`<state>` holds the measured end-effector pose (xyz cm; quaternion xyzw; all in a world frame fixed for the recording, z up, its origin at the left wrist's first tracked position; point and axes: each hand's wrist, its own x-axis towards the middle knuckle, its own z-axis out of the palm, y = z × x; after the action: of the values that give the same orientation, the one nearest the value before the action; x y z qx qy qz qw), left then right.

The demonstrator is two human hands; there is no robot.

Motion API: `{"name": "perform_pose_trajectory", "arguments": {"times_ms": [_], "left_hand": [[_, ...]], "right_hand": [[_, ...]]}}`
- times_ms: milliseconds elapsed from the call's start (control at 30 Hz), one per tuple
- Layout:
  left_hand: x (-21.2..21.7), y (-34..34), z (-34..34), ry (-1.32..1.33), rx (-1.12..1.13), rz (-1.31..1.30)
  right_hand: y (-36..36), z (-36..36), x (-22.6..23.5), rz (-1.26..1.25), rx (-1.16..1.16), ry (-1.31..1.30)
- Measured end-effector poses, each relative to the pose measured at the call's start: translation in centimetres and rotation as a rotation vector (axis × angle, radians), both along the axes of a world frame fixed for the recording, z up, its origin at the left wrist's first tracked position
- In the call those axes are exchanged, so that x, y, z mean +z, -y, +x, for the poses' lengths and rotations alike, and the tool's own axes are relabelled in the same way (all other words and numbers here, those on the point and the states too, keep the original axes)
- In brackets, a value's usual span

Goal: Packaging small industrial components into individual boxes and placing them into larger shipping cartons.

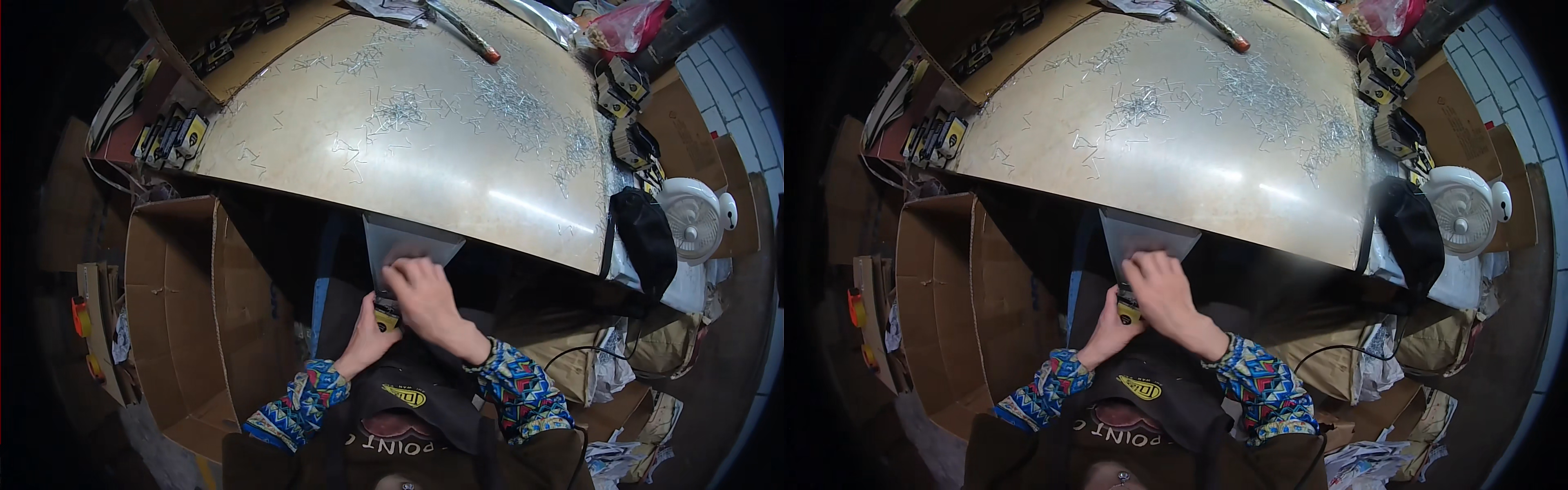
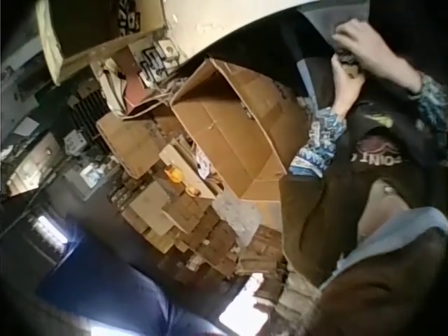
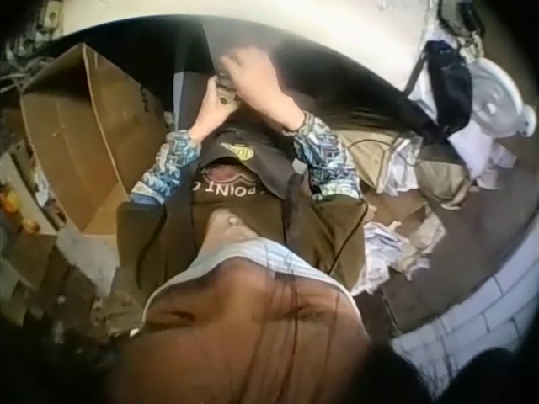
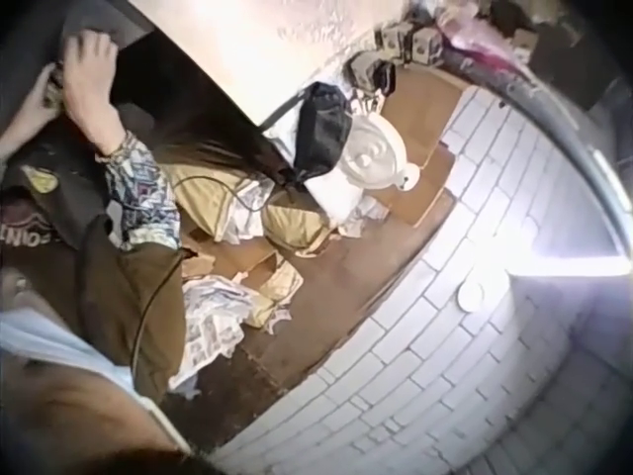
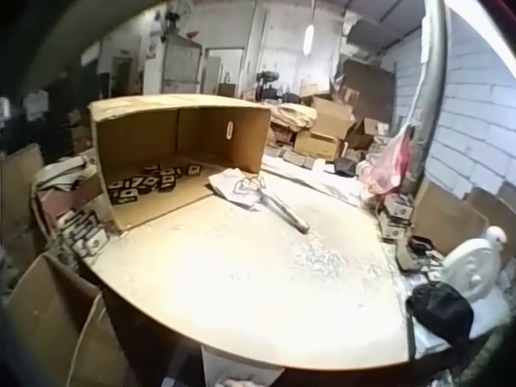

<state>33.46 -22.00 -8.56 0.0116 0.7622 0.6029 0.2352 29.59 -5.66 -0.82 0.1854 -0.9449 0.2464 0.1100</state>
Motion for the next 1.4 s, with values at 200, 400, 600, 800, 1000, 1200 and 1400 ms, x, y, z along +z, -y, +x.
{"name": "perform_pose_trajectory", "arguments": {"times_ms": [200, 400, 600, 800, 1000, 1200, 1400], "left_hand": [[0.7, 1.8, -0.2, -0.375, -0.217, -0.389], [4.5, 2.5, -0.6, -0.639, -0.252, -0.308], [6.1, 1.5, -3.7, -0.52, -0.133, -0.277], [7.6, -0.6, -4.6, -0.756, -0.014, -0.283], [7.9, -0.5, -5.1, -0.645, 0.01, -0.223], [9.0, -0.4, -6.1, -0.372, 0.105, 0.042], [8.9, -0.6, -6.6, -0.367, 0.057, 0.012]], "right_hand": [[-0.6, 2.4, -1.6, -0.099, 0.256, 0.295], [-0.8, 1.8, -0.5, -0.4, 0.182, 0.435], [-0.7, 0.2, 1.3, -0.579, -0.008, 0.283], [0.3, -0.2, 1.9, -0.511, 0.039, -0.002], [-0.5, -0.9, 2.1, -0.564, 0.002, 0.135], [-1.8, -0.4, 3.3, -1.007, -0.123, 0.42], [-2.5, -0.4, 2.9, -0.78, -0.114, 0.254]]}}
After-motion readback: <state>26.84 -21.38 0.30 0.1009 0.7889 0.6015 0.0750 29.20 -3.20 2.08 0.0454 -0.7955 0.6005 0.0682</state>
